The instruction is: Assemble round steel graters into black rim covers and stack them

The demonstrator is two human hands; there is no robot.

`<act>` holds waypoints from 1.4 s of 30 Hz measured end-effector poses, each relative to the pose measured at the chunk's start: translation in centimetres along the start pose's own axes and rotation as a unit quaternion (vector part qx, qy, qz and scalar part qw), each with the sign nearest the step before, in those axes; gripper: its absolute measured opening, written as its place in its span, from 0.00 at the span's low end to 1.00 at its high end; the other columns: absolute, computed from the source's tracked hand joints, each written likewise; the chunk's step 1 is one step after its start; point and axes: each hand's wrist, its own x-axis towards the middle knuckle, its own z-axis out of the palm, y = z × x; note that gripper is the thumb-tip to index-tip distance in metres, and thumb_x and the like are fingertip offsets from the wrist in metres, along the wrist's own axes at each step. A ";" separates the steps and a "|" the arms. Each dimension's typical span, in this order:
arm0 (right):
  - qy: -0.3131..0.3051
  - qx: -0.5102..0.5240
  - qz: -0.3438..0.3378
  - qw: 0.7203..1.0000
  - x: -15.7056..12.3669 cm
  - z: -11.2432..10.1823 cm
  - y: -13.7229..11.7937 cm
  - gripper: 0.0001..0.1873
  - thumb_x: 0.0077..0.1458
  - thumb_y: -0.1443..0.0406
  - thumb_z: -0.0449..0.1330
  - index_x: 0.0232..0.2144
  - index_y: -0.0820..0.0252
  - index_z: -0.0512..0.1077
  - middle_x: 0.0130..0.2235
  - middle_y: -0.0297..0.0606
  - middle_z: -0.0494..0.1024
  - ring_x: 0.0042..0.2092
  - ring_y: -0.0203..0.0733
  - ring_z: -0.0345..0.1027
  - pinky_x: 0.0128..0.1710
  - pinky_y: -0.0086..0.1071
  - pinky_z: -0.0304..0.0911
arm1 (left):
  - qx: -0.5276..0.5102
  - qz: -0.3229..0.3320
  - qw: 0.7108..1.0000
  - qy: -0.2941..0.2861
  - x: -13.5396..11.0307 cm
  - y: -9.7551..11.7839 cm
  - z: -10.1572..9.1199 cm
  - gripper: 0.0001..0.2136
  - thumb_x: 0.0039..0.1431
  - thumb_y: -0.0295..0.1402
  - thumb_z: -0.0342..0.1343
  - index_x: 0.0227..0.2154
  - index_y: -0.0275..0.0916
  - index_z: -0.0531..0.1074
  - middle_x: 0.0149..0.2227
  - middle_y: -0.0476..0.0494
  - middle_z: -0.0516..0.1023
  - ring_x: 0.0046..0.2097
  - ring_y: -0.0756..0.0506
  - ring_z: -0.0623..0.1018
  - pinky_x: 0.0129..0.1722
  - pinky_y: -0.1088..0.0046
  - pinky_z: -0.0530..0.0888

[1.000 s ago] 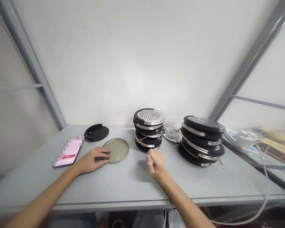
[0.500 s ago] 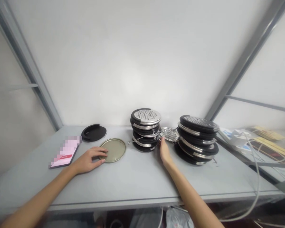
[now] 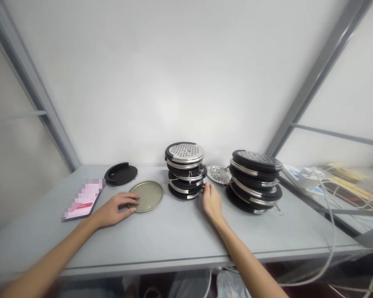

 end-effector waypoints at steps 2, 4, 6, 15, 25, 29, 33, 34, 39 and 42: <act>0.001 -0.017 -0.002 1.000 1.5 -0.4 1.0 0.21 0.58 0.59 0.46 0.44 0.63 0.72 0.40 0.49 0.80 0.44 0.53 0.74 0.48 0.47 0.66 | 0.001 0.001 1.000 0.000 0.0 0.0 0.0 0.11 0.60 0.40 0.56 0.41 0.44 0.78 0.51 0.43 0.77 0.54 0.41 0.74 0.54 0.62 0.72; -0.012 -0.019 -0.029 0.999 3.4 -1.0 1.8 0.21 0.52 0.64 0.48 0.46 0.64 0.72 0.44 0.49 0.80 0.48 0.52 0.73 0.52 0.48 0.63 | 0.002 0.002 1.000 0.001 0.0 0.0 0.0 0.11 0.60 0.40 0.56 0.41 0.44 0.78 0.51 0.43 0.77 0.53 0.41 0.74 0.54 0.63 0.72; -0.046 -0.017 -0.076 0.996 5.4 -1.3 2.5 0.24 0.47 0.68 0.50 0.47 0.62 0.72 0.49 0.46 0.78 0.54 0.51 0.69 0.58 0.48 0.59 | 0.003 0.002 1.000 0.002 0.0 0.0 0.1 0.11 0.60 0.40 0.56 0.41 0.44 0.78 0.50 0.43 0.77 0.53 0.41 0.74 0.54 0.63 0.72; -0.206 -0.029 -0.225 0.952 9.1 -0.1 3.9 0.27 0.38 0.74 0.49 0.41 0.60 0.76 0.45 0.41 0.80 0.52 0.51 0.70 0.56 0.48 0.62 | -0.015 -0.002 1.000 0.006 0.0 -0.1 0.2 0.11 0.60 0.38 0.56 0.42 0.42 0.78 0.50 0.42 0.78 0.53 0.41 0.75 0.53 0.64 0.73; -0.195 -0.105 -0.283 0.933 9.2 0.6 3.4 0.21 0.44 0.73 0.54 0.41 0.60 0.77 0.48 0.47 0.78 0.53 0.55 0.68 0.56 0.51 0.60 | -0.006 -0.004 1.000 0.009 0.0 0.4 0.0 0.11 0.59 0.38 0.56 0.41 0.42 0.78 0.49 0.42 0.78 0.53 0.41 0.75 0.54 0.63 0.73; -0.162 -0.125 -0.289 0.935 9.1 0.7 3.1 0.19 0.48 0.70 0.55 0.44 0.62 0.76 0.51 0.50 0.75 0.53 0.56 0.67 0.56 0.50 0.59 | -0.006 -0.005 1.000 0.008 0.0 0.3 0.0 0.11 0.59 0.38 0.56 0.41 0.43 0.78 0.50 0.42 0.78 0.53 0.41 0.75 0.53 0.63 0.73; -0.120 -0.142 -0.288 0.939 8.8 0.2 2.9 0.20 0.50 0.68 0.55 0.46 0.63 0.74 0.56 0.51 0.70 0.57 0.55 0.62 0.58 0.47 0.58 | -0.002 -0.004 1.000 0.004 0.0 0.2 0.0 0.11 0.59 0.38 0.56 0.42 0.43 0.78 0.50 0.42 0.78 0.53 0.41 0.75 0.54 0.62 0.72; -0.111 -0.146 -0.285 0.941 8.7 0.1 2.9 0.19 0.50 0.68 0.55 0.46 0.63 0.74 0.55 0.50 0.70 0.57 0.55 0.62 0.58 0.47 0.58 | -0.001 -0.004 1.000 0.003 0.1 0.3 0.0 0.11 0.59 0.38 0.56 0.42 0.43 0.78 0.50 0.42 0.78 0.53 0.41 0.75 0.54 0.62 0.72; -0.085 -0.149 -0.268 0.948 8.8 0.0 3.2 0.17 0.49 0.68 0.56 0.42 0.62 0.76 0.49 0.50 0.74 0.52 0.54 0.66 0.54 0.46 0.61 | 0.002 -0.005 1.000 0.001 0.1 0.4 0.0 0.12 0.60 0.39 0.56 0.42 0.43 0.78 0.50 0.42 0.78 0.53 0.41 0.75 0.54 0.62 0.73; -0.077 -0.136 -0.260 0.953 9.1 0.4 3.4 0.15 0.50 0.68 0.55 0.40 0.62 0.76 0.46 0.49 0.76 0.49 0.52 0.68 0.51 0.44 0.63 | 0.003 0.001 1.000 0.003 0.1 0.4 -0.1 0.12 0.60 0.39 0.56 0.42 0.43 0.78 0.50 0.42 0.78 0.53 0.41 0.75 0.54 0.62 0.73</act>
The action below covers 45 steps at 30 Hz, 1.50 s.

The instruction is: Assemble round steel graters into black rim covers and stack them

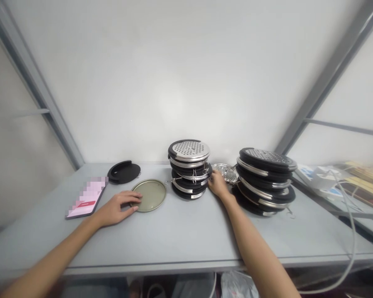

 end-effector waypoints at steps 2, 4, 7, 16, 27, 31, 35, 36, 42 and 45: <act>0.008 0.008 0.008 1.000 0.1 0.2 0.2 0.14 0.50 0.68 0.55 0.38 0.62 0.77 0.44 0.48 0.77 0.47 0.51 0.68 0.50 0.44 0.65 | 0.000 0.001 1.000 0.003 0.0 0.0 0.0 0.11 0.60 0.39 0.56 0.42 0.43 0.78 0.50 0.41 0.78 0.53 0.40 0.75 0.53 0.62 0.73; 0.017 0.015 0.016 1.000 0.2 0.2 0.3 0.13 0.49 0.67 0.55 0.36 0.62 0.77 0.44 0.49 0.77 0.46 0.51 0.69 0.49 0.44 0.65 | -0.001 0.001 1.000 0.005 0.0 0.0 0.0 0.11 0.59 0.39 0.56 0.42 0.43 0.78 0.50 0.41 0.78 0.53 0.40 0.75 0.53 0.61 0.73; 0.023 0.024 0.021 0.999 0.3 0.1 0.4 0.12 0.49 0.67 0.55 0.33 0.62 0.78 0.44 0.49 0.77 0.47 0.51 0.69 0.50 0.44 0.64 | -0.005 0.005 1.000 0.010 0.0 0.0 0.0 0.11 0.59 0.39 0.56 0.42 0.43 0.78 0.49 0.41 0.78 0.53 0.40 0.76 0.53 0.61 0.73; 0.021 0.043 -0.010 0.999 1.1 0.0 0.2 0.15 0.47 0.68 0.55 0.36 0.61 0.77 0.43 0.46 0.78 0.46 0.50 0.69 0.50 0.44 0.64 | -0.006 -0.004 1.000 0.006 0.0 0.0 0.0 0.12 0.59 0.39 0.57 0.43 0.43 0.78 0.50 0.42 0.78 0.53 0.40 0.75 0.53 0.62 0.74; 0.126 -0.066 -0.020 0.990 1.0 -2.9 -2.1 0.14 0.52 0.70 0.52 0.37 0.59 0.75 0.52 0.49 0.70 0.59 0.58 0.55 0.59 0.52 0.55 | -0.009 0.001 1.000 0.008 0.0 0.0 0.0 0.12 0.59 0.39 0.56 0.42 0.43 0.78 0.49 0.41 0.78 0.52 0.40 0.76 0.52 0.62 0.74; 0.161 -0.157 -0.045 0.973 2.1 -4.3 -4.5 0.13 0.58 0.68 0.50 0.37 0.58 0.75 0.51 0.49 0.71 0.60 0.57 0.55 0.58 0.51 0.57 | -0.004 0.001 1.000 0.005 0.0 -0.1 0.0 0.11 0.59 0.39 0.56 0.42 0.43 0.78 0.50 0.41 0.78 0.53 0.40 0.75 0.53 0.61 0.74; 0.196 -0.224 -0.045 0.954 4.1 -6.5 -6.1 0.14 0.59 0.70 0.49 0.36 0.61 0.75 0.52 0.50 0.71 0.60 0.58 0.55 0.58 0.53 0.56 | -0.012 0.008 1.000 0.014 0.0 -0.1 0.0 0.11 0.58 0.38 0.57 0.41 0.43 0.79 0.49 0.41 0.78 0.52 0.39 0.76 0.53 0.60 0.73; 0.210 -0.236 -0.044 0.948 4.7 -7.3 -6.4 0.13 0.60 0.70 0.49 0.36 0.62 0.75 0.52 0.50 0.71 0.60 0.58 0.55 0.57 0.54 0.56 | -0.015 0.009 1.000 0.014 0.0 0.0 0.0 0.11 0.58 0.38 0.57 0.41 0.43 0.79 0.49 0.41 0.78 0.52 0.39 0.76 0.53 0.60 0.73; 0.333 -0.190 -0.081 0.920 6.7 -13.2 -10.0 0.09 0.60 0.65 0.55 0.35 0.62 0.75 0.51 0.49 0.70 0.60 0.58 0.54 0.58 0.56 0.55 | -0.025 0.028 0.999 -0.013 -0.1 0.4 -0.1 0.09 0.59 0.35 0.56 0.38 0.45 0.81 0.51 0.42 0.77 0.54 0.39 0.74 0.54 0.58 0.71; 0.338 -0.110 -0.138 0.924 5.5 -14.7 -14.8 0.07 0.58 0.63 0.59 0.36 0.59 0.74 0.52 0.47 0.69 0.58 0.55 0.58 0.57 0.52 0.58 | -0.055 0.052 0.997 -0.028 -0.1 0.8 0.0 0.09 0.59 0.35 0.57 0.39 0.45 0.80 0.50 0.41 0.78 0.54 0.39 0.74 0.56 0.57 0.70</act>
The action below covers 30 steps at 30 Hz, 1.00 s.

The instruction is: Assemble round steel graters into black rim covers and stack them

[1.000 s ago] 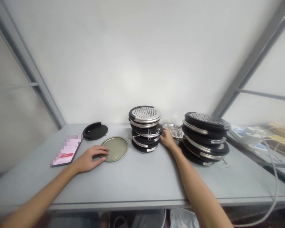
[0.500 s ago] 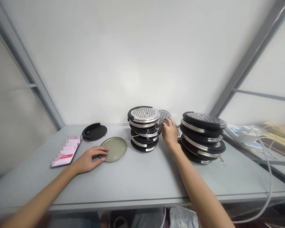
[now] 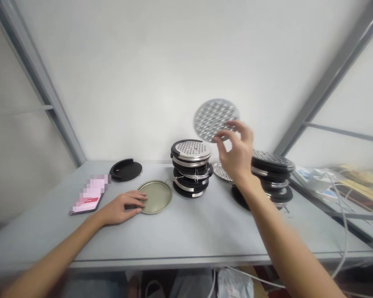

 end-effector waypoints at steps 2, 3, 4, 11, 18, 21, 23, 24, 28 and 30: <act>-0.051 0.093 -0.022 0.994 -0.1 -1.3 -3.9 0.05 0.58 0.63 0.59 0.36 0.56 0.73 0.52 0.44 0.68 0.57 0.53 0.60 0.57 0.52 0.59 | -0.019 0.000 1.000 0.015 0.0 0.1 0.1 0.09 0.59 0.36 0.57 0.40 0.43 0.79 0.50 0.40 0.78 0.54 0.40 0.75 0.56 0.59 0.71; -0.104 0.146 -0.030 0.983 -0.6 -1.7 -5.8 0.04 0.58 0.63 0.59 0.36 0.54 0.73 0.52 0.42 0.69 0.56 0.51 0.62 0.57 0.51 0.60 | -0.021 -0.010 0.999 0.034 0.1 0.1 0.0 0.10 0.59 0.37 0.58 0.41 0.42 0.79 0.51 0.40 0.77 0.54 0.40 0.75 0.55 0.59 0.71; -0.163 0.203 -0.030 0.965 -1.3 -2.0 -7.6 0.03 0.58 0.64 0.59 0.36 0.53 0.73 0.52 0.41 0.69 0.56 0.50 0.63 0.57 0.49 0.60 | -0.018 -0.025 0.998 0.061 0.1 0.0 0.0 0.11 0.58 0.38 0.58 0.41 0.41 0.78 0.52 0.40 0.77 0.54 0.40 0.75 0.55 0.60 0.72; -0.433 0.414 0.085 0.796 -9.7 0.5 -13.4 0.03 0.58 0.64 0.59 0.35 0.55 0.72 0.51 0.42 0.70 0.54 0.47 0.65 0.55 0.43 0.61 | 0.023 -0.060 0.994 0.084 0.4 -1.0 -0.4 0.22 0.55 0.35 0.59 0.54 0.41 0.70 0.56 0.38 0.73 0.57 0.36 0.72 0.57 0.58 0.70; -0.510 0.390 0.125 0.757 -13.2 2.6 -11.8 0.04 0.59 0.64 0.58 0.34 0.58 0.71 0.50 0.43 0.70 0.51 0.45 0.67 0.51 0.40 0.62 | 0.078 -0.094 0.991 0.063 0.0 -2.0 0.2 0.23 0.58 0.42 0.57 0.55 0.39 0.69 0.57 0.35 0.71 0.60 0.35 0.69 0.59 0.54 0.66; -0.515 0.379 0.115 0.760 -13.4 2.5 -11.4 0.03 0.59 0.65 0.57 0.34 0.58 0.71 0.51 0.43 0.70 0.52 0.45 0.66 0.51 0.39 0.61 | 0.076 -0.082 0.993 0.049 -0.2 -2.5 0.3 0.24 0.59 0.43 0.56 0.56 0.39 0.69 0.57 0.36 0.72 0.61 0.36 0.68 0.60 0.54 0.65; -0.517 0.375 0.105 0.762 -13.5 2.5 -11.3 0.03 0.59 0.66 0.57 0.35 0.58 0.71 0.50 0.43 0.70 0.53 0.45 0.66 0.52 0.39 0.61 | 0.075 -0.076 0.993 0.042 -0.2 -2.6 0.3 0.24 0.60 0.43 0.55 0.56 0.39 0.68 0.57 0.37 0.72 0.61 0.37 0.67 0.60 0.54 0.64; -0.516 0.372 0.101 0.765 -13.6 2.5 -11.3 0.03 0.59 0.67 0.57 0.35 0.58 0.71 0.50 0.43 0.70 0.53 0.44 0.66 0.52 0.39 0.61 | 0.074 -0.076 0.994 0.041 -0.2 -2.6 0.3 0.23 0.60 0.43 0.55 0.57 0.39 0.68 0.57 0.37 0.72 0.61 0.37 0.67 0.60 0.54 0.64; -0.496 0.342 0.070 0.795 -13.8 3.2 -11.3 0.02 0.58 0.68 0.57 0.35 0.58 0.71 0.52 0.45 0.70 0.53 0.45 0.66 0.53 0.41 0.61 | 0.065 -0.079 0.994 0.038 -0.2 -2.5 0.1 0.23 0.61 0.43 0.54 0.57 0.40 0.68 0.58 0.39 0.71 0.61 0.37 0.67 0.61 0.55 0.64; -0.481 0.312 0.033 0.818 -14.1 3.7 -11.4 0.02 0.58 0.68 0.58 0.35 0.59 0.71 0.53 0.45 0.70 0.53 0.47 0.65 0.54 0.44 0.60 | 0.065 -0.082 0.994 0.032 -0.2 -2.4 0.0 0.23 0.62 0.44 0.53 0.57 0.41 0.68 0.58 0.40 0.71 0.61 0.37 0.67 0.61 0.55 0.64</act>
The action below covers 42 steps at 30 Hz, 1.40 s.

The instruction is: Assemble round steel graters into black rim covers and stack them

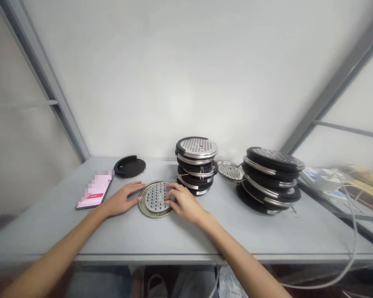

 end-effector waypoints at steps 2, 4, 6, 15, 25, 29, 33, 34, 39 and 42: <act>0.006 -0.045 -0.027 0.999 0.1 0.4 0.3 0.03 0.58 0.69 0.58 0.35 0.59 0.71 0.53 0.46 0.70 0.54 0.49 0.64 0.54 0.45 0.60 | 0.005 0.000 1.000 -0.006 0.0 0.0 0.0 0.23 0.63 0.44 0.52 0.58 0.41 0.67 0.59 0.41 0.70 0.62 0.37 0.66 0.61 0.55 0.63; 0.008 -0.069 -0.053 0.996 0.0 0.6 0.6 0.03 0.58 0.69 0.58 0.35 0.59 0.71 0.54 0.45 0.70 0.55 0.49 0.63 0.54 0.46 0.60 | 0.012 0.003 1.000 -0.011 0.0 -0.1 0.0 0.23 0.63 0.44 0.51 0.59 0.41 0.66 0.60 0.42 0.69 0.63 0.38 0.64 0.62 0.55 0.62; 0.008 -0.077 -0.069 0.995 -0.2 0.7 0.8 0.03 0.58 0.68 0.58 0.36 0.58 0.72 0.54 0.44 0.70 0.55 0.49 0.63 0.54 0.45 0.61 | 0.015 0.006 1.000 -0.021 -0.1 -0.2 -0.1 0.24 0.64 0.44 0.50 0.60 0.41 0.64 0.60 0.42 0.68 0.64 0.38 0.62 0.63 0.55 0.61; -0.015 -0.001 -0.044 0.999 -0.4 0.8 0.6 0.03 0.57 0.67 0.60 0.35 0.57 0.73 0.53 0.44 0.69 0.55 0.47 0.64 0.55 0.43 0.60 | 0.043 0.008 0.996 -0.074 -0.2 0.3 -0.5 0.22 0.68 0.44 0.43 0.63 0.46 0.59 0.64 0.47 0.62 0.67 0.39 0.56 0.65 0.55 0.57; -0.020 0.058 0.006 0.998 -0.4 1.9 0.1 0.02 0.55 0.65 0.62 0.33 0.57 0.74 0.52 0.42 0.71 0.54 0.45 0.66 0.55 0.41 0.59 | 0.056 -0.002 0.993 -0.099 -0.3 0.9 -1.0 0.21 0.71 0.38 0.36 0.63 0.51 0.57 0.66 0.51 0.58 0.68 0.40 0.52 0.65 0.55 0.54; -0.006 0.024 0.012 1.000 -0.7 1.7 0.5 0.03 0.53 0.65 0.64 0.33 0.56 0.75 0.50 0.41 0.73 0.55 0.47 0.64 0.60 0.48 0.52 | 0.083 -0.021 0.992 -0.095 -0.2 1.1 -0.9 0.23 0.67 0.46 0.44 0.63 0.52 0.58 0.65 0.47 0.59 0.67 0.37 0.53 0.64 0.52 0.55; -0.010 0.023 0.009 1.000 -1.0 1.4 0.8 0.03 0.54 0.65 0.63 0.33 0.56 0.75 0.50 0.41 0.72 0.54 0.46 0.64 0.59 0.46 0.54 | 0.097 -0.026 0.991 -0.084 -0.2 1.0 -0.7 0.24 0.64 0.47 0.48 0.62 0.52 0.59 0.65 0.47 0.60 0.67 0.37 0.55 0.64 0.52 0.56; -0.011 0.023 0.009 1.000 -1.1 1.4 0.7 0.03 0.53 0.66 0.63 0.33 0.56 0.75 0.50 0.41 0.72 0.54 0.46 0.64 0.58 0.45 0.54 | 0.098 -0.027 0.992 -0.081 -0.2 1.0 -0.6 0.24 0.64 0.47 0.48 0.62 0.52 0.60 0.65 0.47 0.60 0.67 0.37 0.56 0.64 0.53 0.57; -0.026 0.042 0.012 0.999 -0.9 1.1 0.8 0.03 0.52 0.66 0.63 0.32 0.56 0.75 0.50 0.41 0.72 0.54 0.47 0.65 0.56 0.44 0.57 | 0.097 -0.029 0.992 -0.077 -0.2 1.1 -0.6 0.24 0.63 0.47 0.50 0.62 0.53 0.60 0.64 0.49 0.62 0.66 0.36 0.57 0.63 0.53 0.58; -0.019 0.076 0.010 0.997 -0.8 1.1 1.2 0.12 0.48 0.67 0.65 0.39 0.57 0.74 0.52 0.43 0.70 0.54 0.47 0.66 0.56 0.43 0.59 | 0.097 -0.033 0.992 -0.076 -0.2 1.1 -0.6 0.25 0.62 0.47 0.50 0.62 0.53 0.61 0.64 0.49 0.61 0.66 0.36 0.57 0.63 0.54 0.58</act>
